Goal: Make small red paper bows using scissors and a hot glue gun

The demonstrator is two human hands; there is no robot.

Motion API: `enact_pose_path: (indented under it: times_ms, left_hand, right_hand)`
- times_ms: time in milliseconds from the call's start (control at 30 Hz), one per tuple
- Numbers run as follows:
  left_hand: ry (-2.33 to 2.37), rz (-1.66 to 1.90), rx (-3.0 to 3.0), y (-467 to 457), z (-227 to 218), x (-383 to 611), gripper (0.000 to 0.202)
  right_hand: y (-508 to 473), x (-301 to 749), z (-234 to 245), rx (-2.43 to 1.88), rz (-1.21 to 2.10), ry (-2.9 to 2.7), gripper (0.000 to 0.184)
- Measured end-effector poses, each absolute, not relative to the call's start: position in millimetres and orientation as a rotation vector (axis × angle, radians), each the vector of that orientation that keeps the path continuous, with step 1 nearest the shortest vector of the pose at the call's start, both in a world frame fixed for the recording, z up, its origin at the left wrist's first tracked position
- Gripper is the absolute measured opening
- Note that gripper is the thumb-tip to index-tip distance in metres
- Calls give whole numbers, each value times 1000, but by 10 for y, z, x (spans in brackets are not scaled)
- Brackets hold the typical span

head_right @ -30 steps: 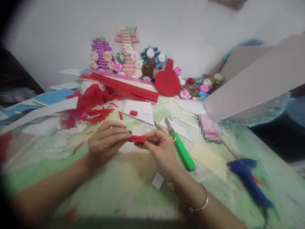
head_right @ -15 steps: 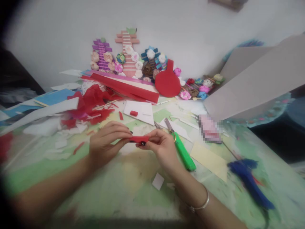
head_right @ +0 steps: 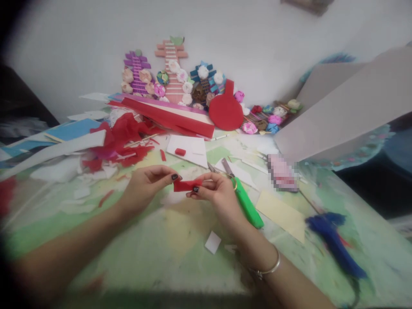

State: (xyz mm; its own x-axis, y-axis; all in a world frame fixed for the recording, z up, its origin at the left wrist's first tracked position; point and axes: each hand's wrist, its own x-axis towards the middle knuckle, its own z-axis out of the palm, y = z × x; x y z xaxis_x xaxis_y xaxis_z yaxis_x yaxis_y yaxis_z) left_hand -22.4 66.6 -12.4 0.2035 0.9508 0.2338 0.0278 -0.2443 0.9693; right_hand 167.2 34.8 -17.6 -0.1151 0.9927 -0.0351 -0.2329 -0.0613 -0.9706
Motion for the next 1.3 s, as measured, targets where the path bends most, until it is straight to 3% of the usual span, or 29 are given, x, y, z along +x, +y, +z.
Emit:
enact_pose_path:
  times_ms: [167,367,533,767,967,1200,1300]
  left_hand:
    - [1023,1122,1578,687,-143,-233,20]
    - [1098,714,2006,708,-301,-202,21]
    - [1059,657,2164,728,-370,-168,13]
    - [1061,719,2213,739,-387,-160,16]
    - [1067,762,2215,732,-412,-152,14]
    - [1034,817,2172,739,-464,-157,12]
    - [1028,823,2160,743,-475,-159,12]
  right_hand:
    - [364,1681,-190,-1198,1474,-1141,36]
    - [337,1642,-211,-1484,1507,-1282,36]
    - [345,1685,-230,-1624,1217,-1525,30]
    - [382,1767,-154,-1552,1032,-1672,8]
    - [339,1757,-170,-1409,935,-1811,13]
    - [287,1717,-82,-1125,920,-1556,42]
    - [269,1725,-51,-1042,878,-1523,38]
